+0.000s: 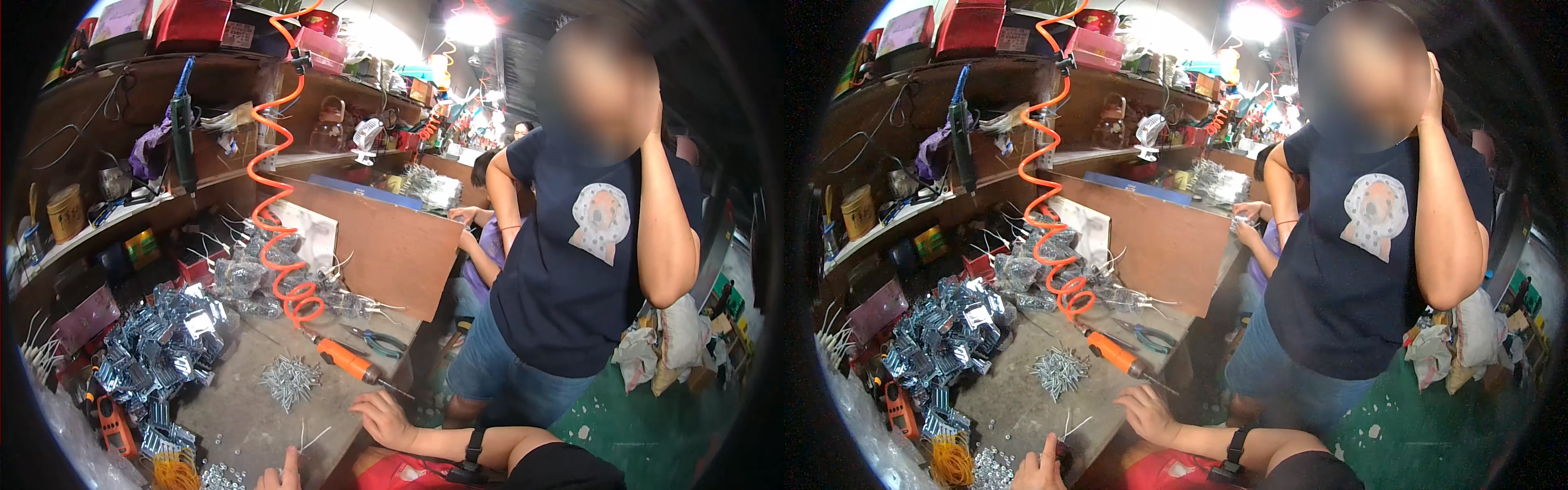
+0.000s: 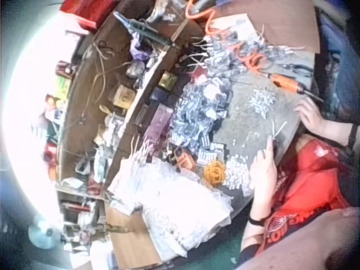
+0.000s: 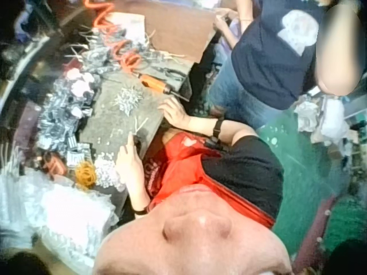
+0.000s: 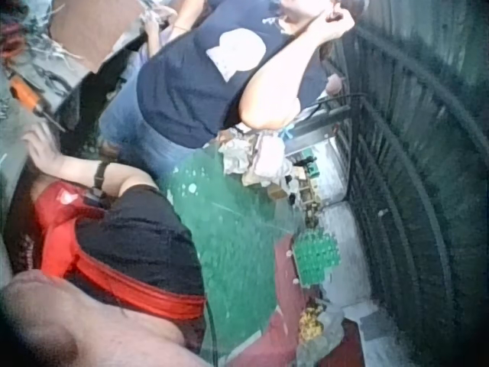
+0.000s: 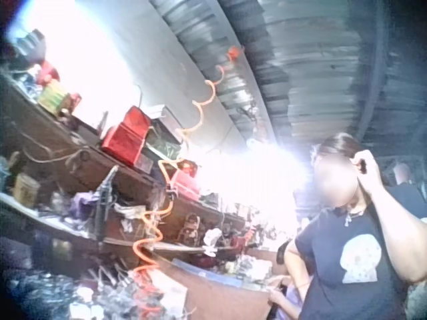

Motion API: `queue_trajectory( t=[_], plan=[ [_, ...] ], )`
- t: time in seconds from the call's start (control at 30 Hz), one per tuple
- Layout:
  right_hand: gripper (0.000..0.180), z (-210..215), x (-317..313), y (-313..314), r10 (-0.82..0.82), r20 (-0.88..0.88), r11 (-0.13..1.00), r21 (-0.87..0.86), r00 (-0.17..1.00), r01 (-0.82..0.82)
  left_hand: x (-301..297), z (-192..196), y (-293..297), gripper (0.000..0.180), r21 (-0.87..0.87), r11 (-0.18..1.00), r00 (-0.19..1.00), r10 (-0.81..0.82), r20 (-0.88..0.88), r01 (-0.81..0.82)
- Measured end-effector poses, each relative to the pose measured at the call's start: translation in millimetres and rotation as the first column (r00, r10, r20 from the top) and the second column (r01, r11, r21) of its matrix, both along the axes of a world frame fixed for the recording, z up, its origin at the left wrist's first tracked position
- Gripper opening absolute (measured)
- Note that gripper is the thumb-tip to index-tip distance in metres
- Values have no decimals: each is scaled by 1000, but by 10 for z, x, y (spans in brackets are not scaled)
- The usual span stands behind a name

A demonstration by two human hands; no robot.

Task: Assembling small metal housings with wiring and screws using a power screwdriver and pliers at a workshop bench.

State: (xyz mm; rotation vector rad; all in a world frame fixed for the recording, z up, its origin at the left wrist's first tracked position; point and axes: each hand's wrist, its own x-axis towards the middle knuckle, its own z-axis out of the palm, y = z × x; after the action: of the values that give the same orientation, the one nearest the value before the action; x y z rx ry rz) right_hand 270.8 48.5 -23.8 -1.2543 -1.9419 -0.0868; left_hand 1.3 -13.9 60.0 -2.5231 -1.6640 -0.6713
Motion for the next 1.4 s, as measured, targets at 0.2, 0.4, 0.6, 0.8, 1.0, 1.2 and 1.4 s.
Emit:
queue_trajectory(
  t=[0.2,0.4,0.6,0.8,1.0,1.2,1.4],
  plan=[
    [27,-34,13,-3,-6,5,1000,-13,1000,6,13,5,3,44,36,999,1000,-3,18,2],
    [28,25,5,-16,-16,-7,1000,-24,1000,15,20,0,22,44,28,1000,1000,-13,22,12],
    [24,467,453,295,-85,-35,980,180,996,90,15,-6,7,45,18,1000,998,-16,62,15],
    [46,315,1165,867,-454,259,873,-62,852,484,24,34,3,45,10,1000,1000,2,25,-2],
    [52,146,1199,951,-348,252,882,-239,903,407,-1,19,-5,46,1,1000,1000,4,23,-4],
    [51,303,1074,1004,-180,248,955,-188,952,229,14,-7,14,46,-1,1000,1000,9,-19,-9],
    [51,342,1161,1156,-191,370,916,-266,909,301,14,10,5,47,-2,1000,1000,9,-17,-9]
  ],
)
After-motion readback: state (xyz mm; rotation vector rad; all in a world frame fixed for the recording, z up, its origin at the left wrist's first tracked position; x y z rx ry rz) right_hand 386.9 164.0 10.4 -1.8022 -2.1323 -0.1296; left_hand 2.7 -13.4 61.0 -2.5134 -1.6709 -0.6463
